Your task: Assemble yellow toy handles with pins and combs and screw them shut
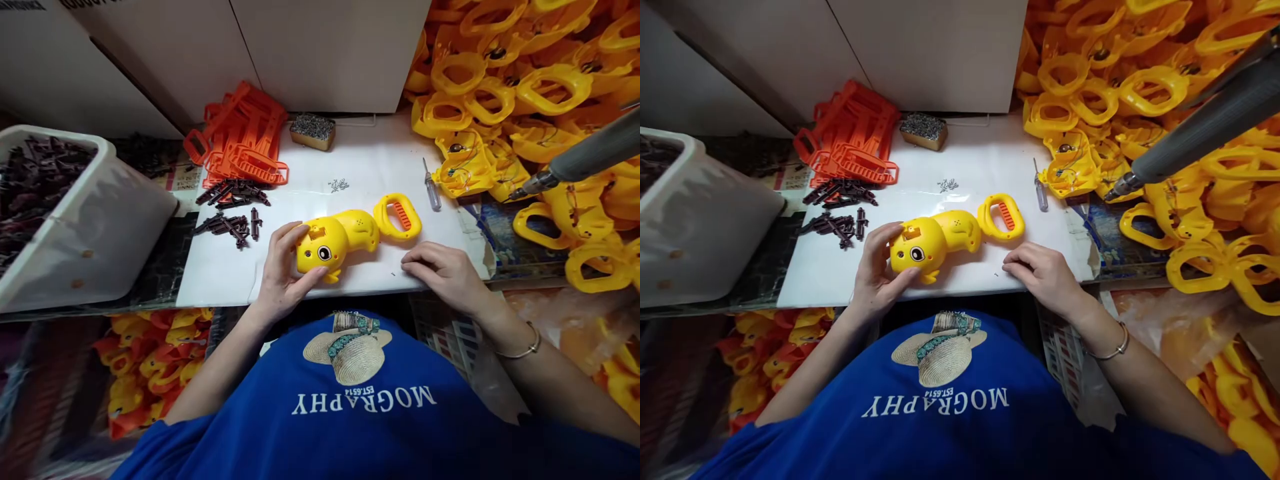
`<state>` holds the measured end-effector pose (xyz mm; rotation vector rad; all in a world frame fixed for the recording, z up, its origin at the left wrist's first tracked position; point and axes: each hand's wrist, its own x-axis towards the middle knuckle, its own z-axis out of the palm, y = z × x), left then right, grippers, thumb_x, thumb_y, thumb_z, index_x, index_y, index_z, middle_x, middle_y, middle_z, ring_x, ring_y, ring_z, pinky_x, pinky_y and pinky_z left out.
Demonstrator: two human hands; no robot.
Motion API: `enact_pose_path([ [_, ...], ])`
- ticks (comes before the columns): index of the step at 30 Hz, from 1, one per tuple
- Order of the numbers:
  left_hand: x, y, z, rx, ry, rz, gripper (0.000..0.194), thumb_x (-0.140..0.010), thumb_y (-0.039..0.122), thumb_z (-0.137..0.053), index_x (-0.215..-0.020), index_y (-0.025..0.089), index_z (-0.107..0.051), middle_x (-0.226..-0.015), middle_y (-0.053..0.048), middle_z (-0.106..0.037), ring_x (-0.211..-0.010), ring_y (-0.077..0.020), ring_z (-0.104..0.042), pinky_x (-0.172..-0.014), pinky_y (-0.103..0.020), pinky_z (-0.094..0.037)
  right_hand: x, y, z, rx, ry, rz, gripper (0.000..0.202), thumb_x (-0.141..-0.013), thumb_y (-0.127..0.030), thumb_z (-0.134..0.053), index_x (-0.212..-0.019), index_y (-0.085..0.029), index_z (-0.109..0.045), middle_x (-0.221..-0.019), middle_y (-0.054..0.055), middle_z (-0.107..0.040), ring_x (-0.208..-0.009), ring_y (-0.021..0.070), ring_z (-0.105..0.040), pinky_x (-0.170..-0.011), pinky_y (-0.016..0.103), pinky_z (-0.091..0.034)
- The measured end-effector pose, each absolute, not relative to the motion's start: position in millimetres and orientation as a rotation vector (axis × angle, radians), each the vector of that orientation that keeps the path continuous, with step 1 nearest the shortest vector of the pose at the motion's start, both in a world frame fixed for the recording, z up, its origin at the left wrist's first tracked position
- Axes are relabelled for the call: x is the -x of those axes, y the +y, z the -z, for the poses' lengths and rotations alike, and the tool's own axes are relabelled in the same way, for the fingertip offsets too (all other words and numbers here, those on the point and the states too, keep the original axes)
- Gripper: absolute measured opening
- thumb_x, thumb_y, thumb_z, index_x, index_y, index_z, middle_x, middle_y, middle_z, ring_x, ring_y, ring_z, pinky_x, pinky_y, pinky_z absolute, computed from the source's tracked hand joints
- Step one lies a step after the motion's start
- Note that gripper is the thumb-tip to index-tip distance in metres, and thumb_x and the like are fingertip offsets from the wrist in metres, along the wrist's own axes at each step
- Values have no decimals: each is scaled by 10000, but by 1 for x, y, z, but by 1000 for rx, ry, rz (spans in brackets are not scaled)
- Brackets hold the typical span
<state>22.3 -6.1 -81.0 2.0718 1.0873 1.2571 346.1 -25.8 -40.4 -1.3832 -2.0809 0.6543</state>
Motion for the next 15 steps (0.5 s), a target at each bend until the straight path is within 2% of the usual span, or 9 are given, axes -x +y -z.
enact_pose_path([
  [5,-22,-6,80,-2084,1087,-1240,670,-921,415,-738,-1515,345,-437,-1446,-106,-485,-1378,-307,-517,-1155,-542,-504,-337,-37,52,1366,-2253,-511,163,-996,-272,-614,-871,-203,-693,-855,64,-741,-817,209,-690,-770,340,-528],
  [9,-22,-6,82,-2076,1079,-1258,667,-919,425,-739,-1511,333,-445,-1436,-114,-487,-1355,-308,-533,-1124,-540,-528,-330,-33,49,1334,-2470,-412,214,-1015,-229,-530,-849,-195,-660,-816,83,-697,-764,222,-656,-717,350,-511],
  [12,-22,-6,83,-2061,1067,-1259,662,-925,411,-734,-1514,321,-445,-1440,-123,-483,-1358,-303,-531,-1112,-535,-539,-327,-27,42,1315,-2451,-494,208,-1006,-213,-496,-837,-207,-618,-794,69,-677,-723,209,-639,-682,335,-497],
  [15,-23,-6,84,-2045,1065,-1260,660,-925,405,-734,-1514,315,-450,-1443,-125,-481,-1369,-296,-528,-1135,-537,-524,-321,-20,36,1330,-2185,-678,143,-999,-228,-506,-897,-217,-607,-819,46,-704,-704,177,-648,-658,299,-501],
])
